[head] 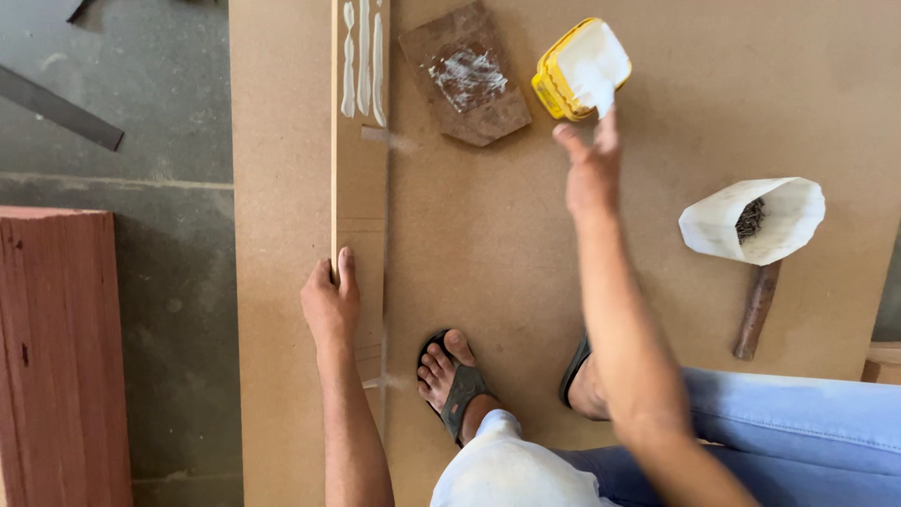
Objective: The person applies white glue from a yellow container onto a long wooden plank using their fingers. They spread the glue along the plank's surface and edges, then flip the plank to apply glue to the other side.
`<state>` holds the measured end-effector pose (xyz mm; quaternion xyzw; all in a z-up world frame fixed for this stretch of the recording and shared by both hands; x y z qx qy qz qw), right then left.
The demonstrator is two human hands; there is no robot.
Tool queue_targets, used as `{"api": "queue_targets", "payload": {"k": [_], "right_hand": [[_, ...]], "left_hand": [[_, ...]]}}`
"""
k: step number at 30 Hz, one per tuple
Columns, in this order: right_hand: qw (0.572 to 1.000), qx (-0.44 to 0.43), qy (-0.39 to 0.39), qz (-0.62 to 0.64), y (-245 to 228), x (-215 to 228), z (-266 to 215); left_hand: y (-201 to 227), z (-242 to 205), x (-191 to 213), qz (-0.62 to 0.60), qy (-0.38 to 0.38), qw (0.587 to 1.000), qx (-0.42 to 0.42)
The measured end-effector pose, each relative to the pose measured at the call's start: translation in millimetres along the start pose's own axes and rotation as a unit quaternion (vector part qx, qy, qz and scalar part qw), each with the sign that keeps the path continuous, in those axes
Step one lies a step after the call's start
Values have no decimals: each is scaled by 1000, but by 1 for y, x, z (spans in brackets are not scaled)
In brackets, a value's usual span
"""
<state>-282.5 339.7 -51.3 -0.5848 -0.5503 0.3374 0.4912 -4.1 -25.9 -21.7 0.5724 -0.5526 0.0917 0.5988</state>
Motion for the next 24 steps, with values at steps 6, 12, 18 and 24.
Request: {"api": "queue_targets", "payload": {"k": [6, 12, 18, 24], "right_hand": [[988, -106, -5, 108, -28, -56, -37], [983, -147, -68, 89, -80, -59, -43], [985, 29, -168, -32, -37, -102, -58], [947, 163, -252, -117, 13, -204, -105]], "left_hand": [[-1, -2, 0, 14, -15, 999, 33], [5, -2, 3, -1, -1, 1000, 5], [-11, 2, -3, 57, -49, 996, 43], [-6, -18, 12, 105, 12, 990, 91]]}}
Point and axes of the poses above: each hand's wrist, its own z-axis towards the middle knuckle, its own x-axis out of the back of the hand, y = z × x, the point moved 7 cm from there along z, towards the middle knuckle, and after that the axes turned 12 degrees about y, right-handed, at the moved point
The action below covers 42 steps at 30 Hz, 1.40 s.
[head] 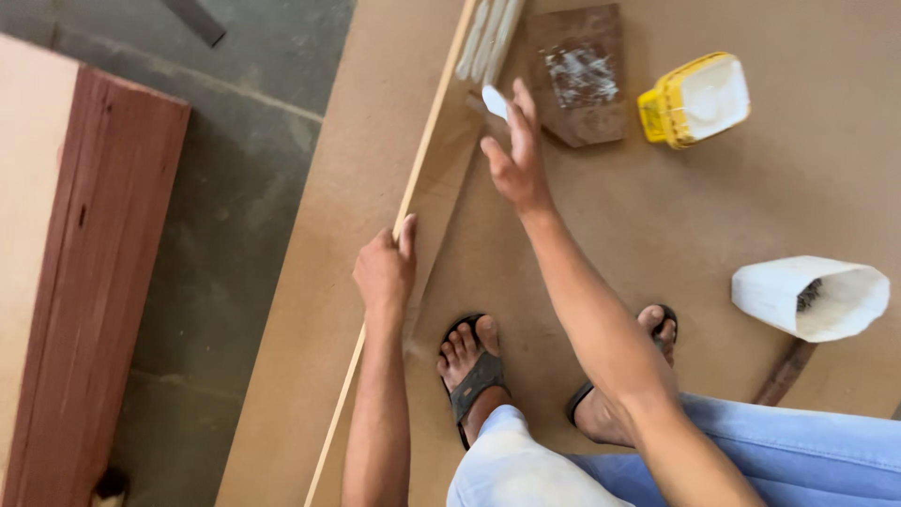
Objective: The person applies white glue from a yellow container onto a long wooden plank using their fingers. They spread the glue along the plank's surface and edges, then flip the plank to apply glue to the other side.
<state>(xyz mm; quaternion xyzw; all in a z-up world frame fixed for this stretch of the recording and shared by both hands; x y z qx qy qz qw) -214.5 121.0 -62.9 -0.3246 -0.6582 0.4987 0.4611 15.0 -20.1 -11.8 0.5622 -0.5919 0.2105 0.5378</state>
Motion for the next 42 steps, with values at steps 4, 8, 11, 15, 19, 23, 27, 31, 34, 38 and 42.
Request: {"api": "queue_targets", "payload": {"k": [4, 8, 11, 15, 19, 23, 27, 31, 34, 38, 42], "right_hand": [[985, 112, 12, -128, 6, -42, 14], [966, 181, 28, -184, 1, -56, 24], [970, 135, -10, -203, -6, -62, 14], [963, 143, -18, -226, -26, -71, -4], [957, 151, -26, -248, -42, -75, -31], [946, 135, -72, -286, -49, -79, -61], [945, 135, -75, -287, -55, -85, -85], [944, 123, -94, -291, -58, -91, -108], [940, 127, -117, -293, -70, -89, -125], [931, 162, -137, -297, -95, -72, -138], [966, 138, -46, -213, -97, -27, -115]], "left_hand": [[-2, 5, 2, -33, -32, 999, 3], [-4, 9, 3, -48, -45, 998, 9], [-7, 12, 5, -54, -50, 997, 7], [-7, 13, 6, -67, -56, 996, 13], [-7, 13, 7, -60, -58, 996, 7], [-12, 14, 3, -65, -60, 996, 16], [-17, 16, -2, -95, -36, 995, 10], [-24, 15, -12, -91, -56, 994, 14], [-28, 16, -17, -95, -60, 994, 18], [-31, 16, -21, -86, -55, 995, 14], [-24, 15, -15, -94, -50, 994, -6]]}}
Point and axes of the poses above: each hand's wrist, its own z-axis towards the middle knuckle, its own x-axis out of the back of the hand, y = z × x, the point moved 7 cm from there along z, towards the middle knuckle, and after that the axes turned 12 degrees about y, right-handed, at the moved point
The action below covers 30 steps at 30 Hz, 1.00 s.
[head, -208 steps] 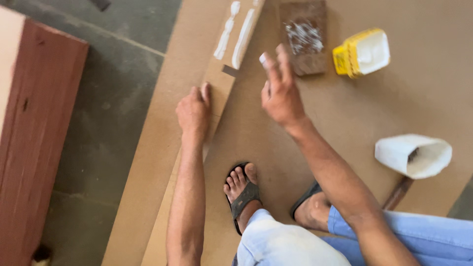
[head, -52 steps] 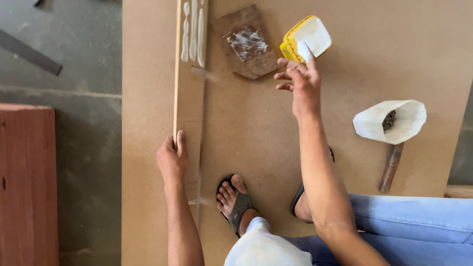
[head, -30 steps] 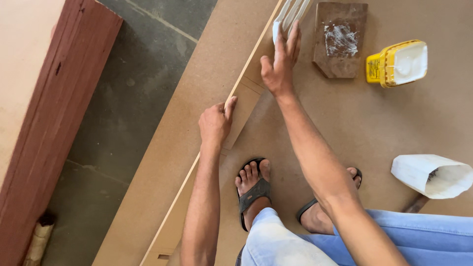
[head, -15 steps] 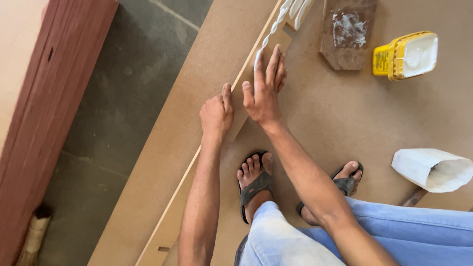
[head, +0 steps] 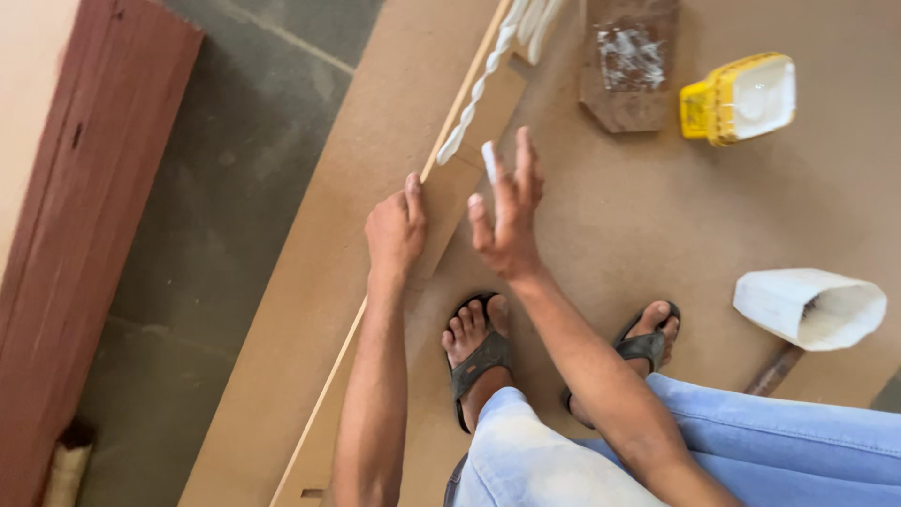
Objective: The person applies white glue from a yellow container onto a long wooden plank using their fingers. They spread the glue along the plank's surface and edges, then flip the plank to apply glue to the other side.
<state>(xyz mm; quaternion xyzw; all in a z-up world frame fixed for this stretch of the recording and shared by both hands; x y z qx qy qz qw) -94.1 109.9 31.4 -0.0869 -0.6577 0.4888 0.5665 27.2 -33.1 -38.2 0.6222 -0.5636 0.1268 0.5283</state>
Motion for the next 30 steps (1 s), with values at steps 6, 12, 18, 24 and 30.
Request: {"api": "queue_targets", "payload": {"k": [6, 12, 18, 24, 30], "right_hand": [[974, -44, 176, -136, 117, 110, 46], [931, -101, 122, -329, 214, 202, 66], [926, -108, 34, -361, 224, 203, 84], [956, -169, 138, -194, 243, 216, 64], [857, -310, 261, 318, 248, 164, 24]], "left_hand": [[3, -2, -6, 21, 9, 999, 27], [5, 21, -22, 13, 3, 1000, -25], [11, 34, -33, 16, 1, 1000, -26], [9, 36, -33, 11, 2, 1000, -25], [16, 34, -28, -24, 4, 999, -41]]}}
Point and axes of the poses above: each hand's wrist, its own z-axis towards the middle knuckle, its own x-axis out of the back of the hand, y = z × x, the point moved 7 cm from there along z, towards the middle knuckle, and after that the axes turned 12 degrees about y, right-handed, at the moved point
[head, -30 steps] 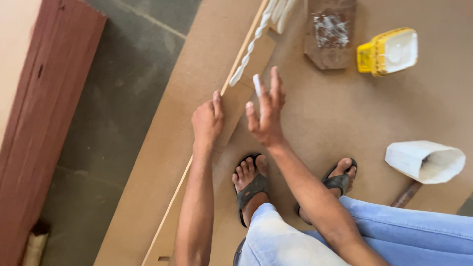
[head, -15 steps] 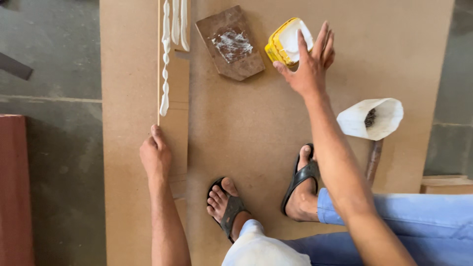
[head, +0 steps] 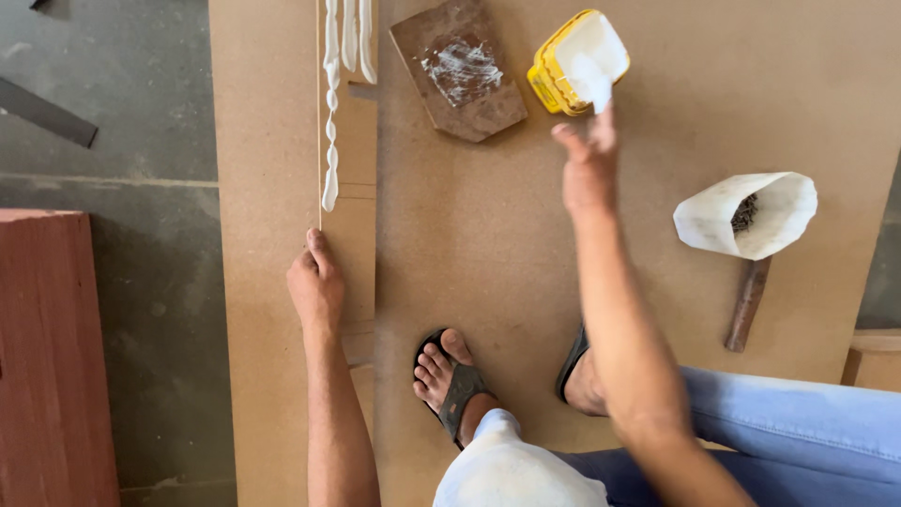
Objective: The person applies white glue from a yellow container onto a long wooden plank using their fingers. They spread the glue along the plank's surface and edges, then flip the plank to apply glue to the other side.
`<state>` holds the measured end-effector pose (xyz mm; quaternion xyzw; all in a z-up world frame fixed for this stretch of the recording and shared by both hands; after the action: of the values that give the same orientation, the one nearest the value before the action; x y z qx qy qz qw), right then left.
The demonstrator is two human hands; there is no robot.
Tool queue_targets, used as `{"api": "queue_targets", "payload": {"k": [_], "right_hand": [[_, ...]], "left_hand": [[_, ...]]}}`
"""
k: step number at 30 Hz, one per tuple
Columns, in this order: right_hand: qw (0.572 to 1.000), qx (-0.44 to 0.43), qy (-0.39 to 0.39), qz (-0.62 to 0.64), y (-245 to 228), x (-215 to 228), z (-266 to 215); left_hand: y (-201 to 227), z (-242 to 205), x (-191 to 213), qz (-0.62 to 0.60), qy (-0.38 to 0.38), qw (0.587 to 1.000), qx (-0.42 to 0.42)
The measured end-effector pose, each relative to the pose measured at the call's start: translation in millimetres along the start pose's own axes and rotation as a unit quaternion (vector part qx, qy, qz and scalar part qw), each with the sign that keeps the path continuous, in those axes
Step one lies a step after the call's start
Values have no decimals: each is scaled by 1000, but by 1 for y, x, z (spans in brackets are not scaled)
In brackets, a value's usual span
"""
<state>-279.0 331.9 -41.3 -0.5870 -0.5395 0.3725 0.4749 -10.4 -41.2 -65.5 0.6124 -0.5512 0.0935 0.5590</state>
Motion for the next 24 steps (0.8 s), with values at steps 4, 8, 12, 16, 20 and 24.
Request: {"api": "queue_targets", "payload": {"k": [4, 8, 12, 16, 20, 24], "right_hand": [[996, -78, 41, 7, -15, -44, -28], [976, -209, 46, 32, -45, -74, -37], [982, -164, -5, 91, -55, -89, -32], [984, -148, -71, 70, -26, -97, -51], [968, -82, -237, -15, 15, -156, -96], [957, 33, -269, -100, 37, -198, -112]], "left_hand": [[1, -1, 0, 9, 0, 1000, -4], [0, 0, 1, 18, 6, 1000, -8], [0, -1, 0, 25, -5, 1000, 11], [5, -1, 5, 31, 6, 999, 9], [17, -5, 11, -21, 14, 1000, -9], [17, -14, 26, 13, 21, 1000, -18]]}}
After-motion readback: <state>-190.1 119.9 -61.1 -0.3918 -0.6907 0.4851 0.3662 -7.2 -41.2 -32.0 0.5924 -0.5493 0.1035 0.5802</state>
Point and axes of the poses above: each hand's wrist, its own z-axis towards the middle knuckle, its own x-axis out of the back of the hand, y = z × x, the point moved 7 cm from there along z, towards the middle knuckle, and after that the axes turned 12 degrees about y, right-handed, at the moved point
